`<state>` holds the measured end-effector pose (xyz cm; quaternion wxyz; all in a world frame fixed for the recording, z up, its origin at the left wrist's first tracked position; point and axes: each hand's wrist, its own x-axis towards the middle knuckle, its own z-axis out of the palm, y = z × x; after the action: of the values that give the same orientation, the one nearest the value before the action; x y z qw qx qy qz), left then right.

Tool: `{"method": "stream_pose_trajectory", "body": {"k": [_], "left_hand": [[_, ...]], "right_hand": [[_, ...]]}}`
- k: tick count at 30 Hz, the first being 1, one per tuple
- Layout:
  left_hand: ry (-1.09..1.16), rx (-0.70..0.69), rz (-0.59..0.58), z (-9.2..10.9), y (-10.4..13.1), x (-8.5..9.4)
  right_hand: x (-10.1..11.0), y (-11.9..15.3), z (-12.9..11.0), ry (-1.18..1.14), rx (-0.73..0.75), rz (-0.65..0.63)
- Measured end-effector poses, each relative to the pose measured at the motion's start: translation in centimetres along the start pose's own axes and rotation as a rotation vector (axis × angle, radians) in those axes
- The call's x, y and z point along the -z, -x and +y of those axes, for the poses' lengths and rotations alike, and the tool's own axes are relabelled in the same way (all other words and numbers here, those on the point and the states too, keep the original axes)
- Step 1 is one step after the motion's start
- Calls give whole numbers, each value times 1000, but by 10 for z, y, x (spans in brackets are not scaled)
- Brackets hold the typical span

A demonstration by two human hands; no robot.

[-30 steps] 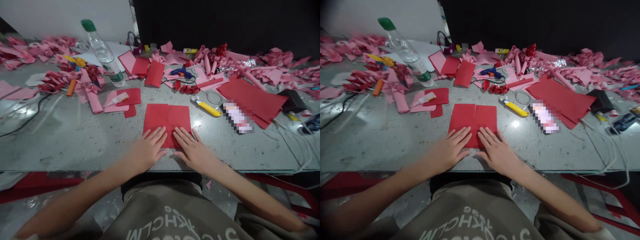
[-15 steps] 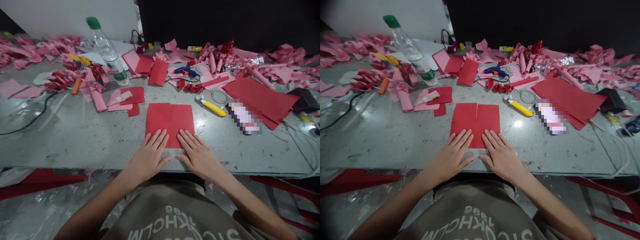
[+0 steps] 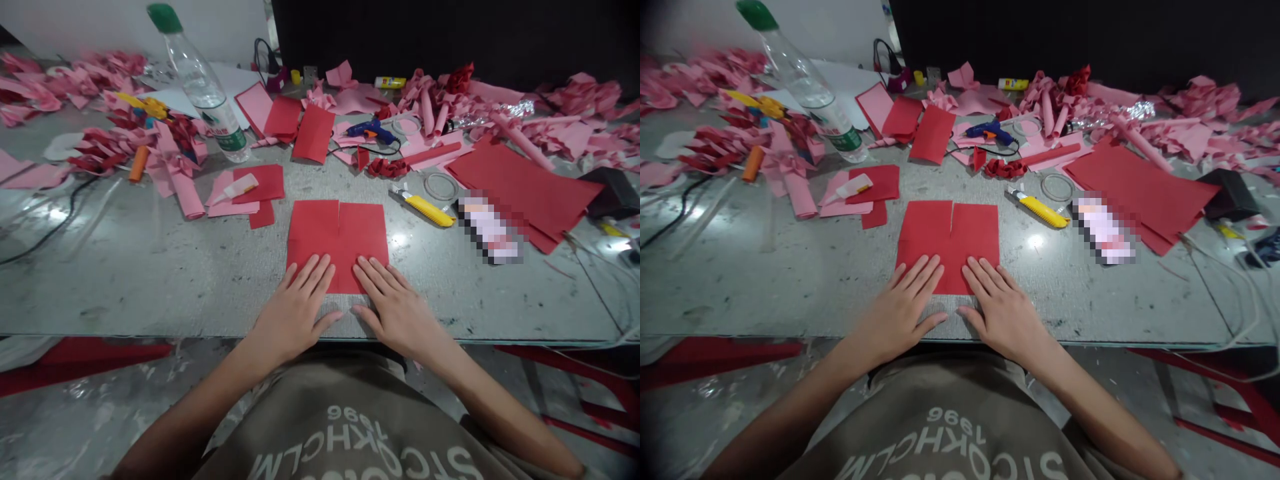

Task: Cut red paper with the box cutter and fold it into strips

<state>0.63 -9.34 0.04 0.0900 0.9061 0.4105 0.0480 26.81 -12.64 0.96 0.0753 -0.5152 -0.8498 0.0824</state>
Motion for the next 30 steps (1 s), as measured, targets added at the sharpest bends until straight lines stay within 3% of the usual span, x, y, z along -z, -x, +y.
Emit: {"method": "stream_pose_trajectory", "body": {"k": [11,18,24,27,30], "left_hand": [[-20,-26,33,-1,4,-2],[-6,-73,67,-7,3,7],[-26,-266,-14,-13,-55,27],[-19,-299,-89,-21,-82,19],[-11,-290,-102,-28,-89,7]], "right_hand": [[-5,10,3,31,-15,37],[-2,15,9,-44,39,176],[2,17,9,-55,11,177],[-3,22,7,-2,6,107],[-8,32,6,26,-8,51]]}}
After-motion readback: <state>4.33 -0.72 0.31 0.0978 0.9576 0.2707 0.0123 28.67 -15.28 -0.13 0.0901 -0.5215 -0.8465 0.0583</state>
